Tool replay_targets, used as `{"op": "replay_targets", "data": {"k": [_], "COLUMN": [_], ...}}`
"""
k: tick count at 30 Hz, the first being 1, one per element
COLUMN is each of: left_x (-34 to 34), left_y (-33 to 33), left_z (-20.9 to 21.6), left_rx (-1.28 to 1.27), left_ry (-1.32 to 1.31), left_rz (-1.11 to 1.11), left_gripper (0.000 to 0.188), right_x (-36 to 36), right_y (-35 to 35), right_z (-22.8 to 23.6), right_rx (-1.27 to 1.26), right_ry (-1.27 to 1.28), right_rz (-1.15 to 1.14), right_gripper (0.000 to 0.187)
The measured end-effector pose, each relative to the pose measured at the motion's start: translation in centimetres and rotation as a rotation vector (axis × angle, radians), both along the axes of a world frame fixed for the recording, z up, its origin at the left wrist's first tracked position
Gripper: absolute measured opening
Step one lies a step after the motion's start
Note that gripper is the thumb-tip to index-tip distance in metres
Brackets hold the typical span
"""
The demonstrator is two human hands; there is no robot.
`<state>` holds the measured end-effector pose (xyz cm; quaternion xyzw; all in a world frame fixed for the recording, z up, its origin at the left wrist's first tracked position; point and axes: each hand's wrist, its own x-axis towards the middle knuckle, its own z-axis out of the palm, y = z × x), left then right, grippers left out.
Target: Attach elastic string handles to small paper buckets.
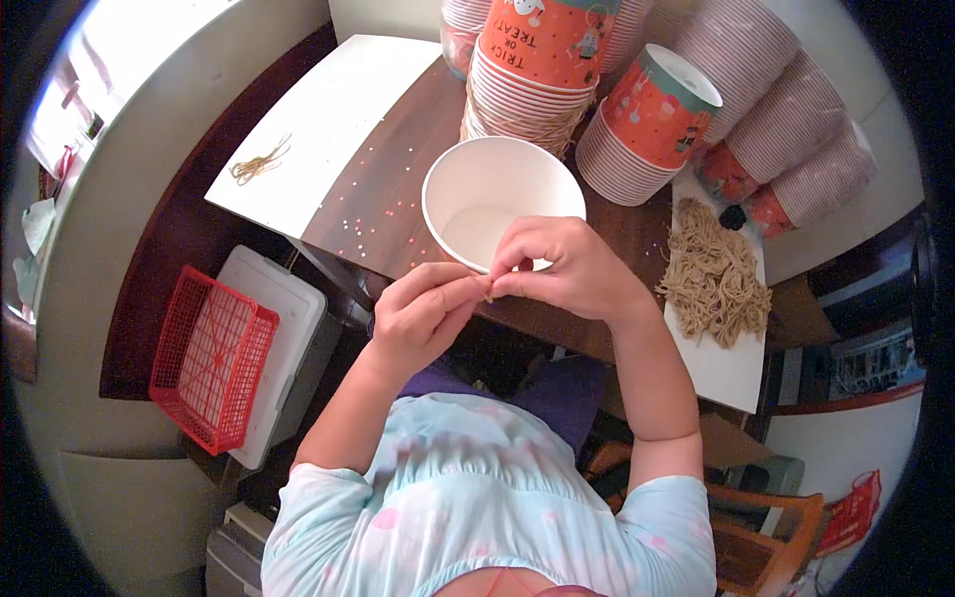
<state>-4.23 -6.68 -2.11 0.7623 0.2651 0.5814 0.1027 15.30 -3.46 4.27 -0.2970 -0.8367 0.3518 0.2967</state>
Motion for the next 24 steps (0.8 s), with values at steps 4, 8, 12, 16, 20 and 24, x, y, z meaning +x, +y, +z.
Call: {"op": "replay_targets", "data": {"k": [4,8,12,16,20,24], "left_x": [0.1,0.2,0.1,0.3,0.3,-0.4], "left_y": [0.0,-0.6,-0.8,-1.2,-1.9,-1.9], "left_z": [0.1,0.7,0.3,0.7,1.6,1.2], "left_rx": [0.034,-0.15,-0.461,-0.653,-0.74,-0.931], "left_ry": [0.01,-0.011,-0.135,-0.213,-0.215,-0.264], "left_rz": [-0.049,-0.053,0.002,0.021,0.019,-0.086], "left_gripper": [0.016,0.014,0.009,0.005,0.007,0.009], "right_x": [0.3,0.3,-0.3,-1.4,-1.9,-1.9], "right_y": [0.4,0.2,-2.0,-3.8,-3.6,-3.2], "right_z": [0.2,0.3,-0.1,-1.3,-1.4,-1.7], "right_rx": [-0.016,0.095,0.068,0.128,0.256,0.339], "right_ry": [-0.119,-0.098,0.036,0.181,0.058,0.039], "right_rz": [-0.095,-0.133,-0.287,-0.291,-0.268,-0.224], "right_gripper": [0.022,0.032,0.024,0.023,0.017,0.011]}}
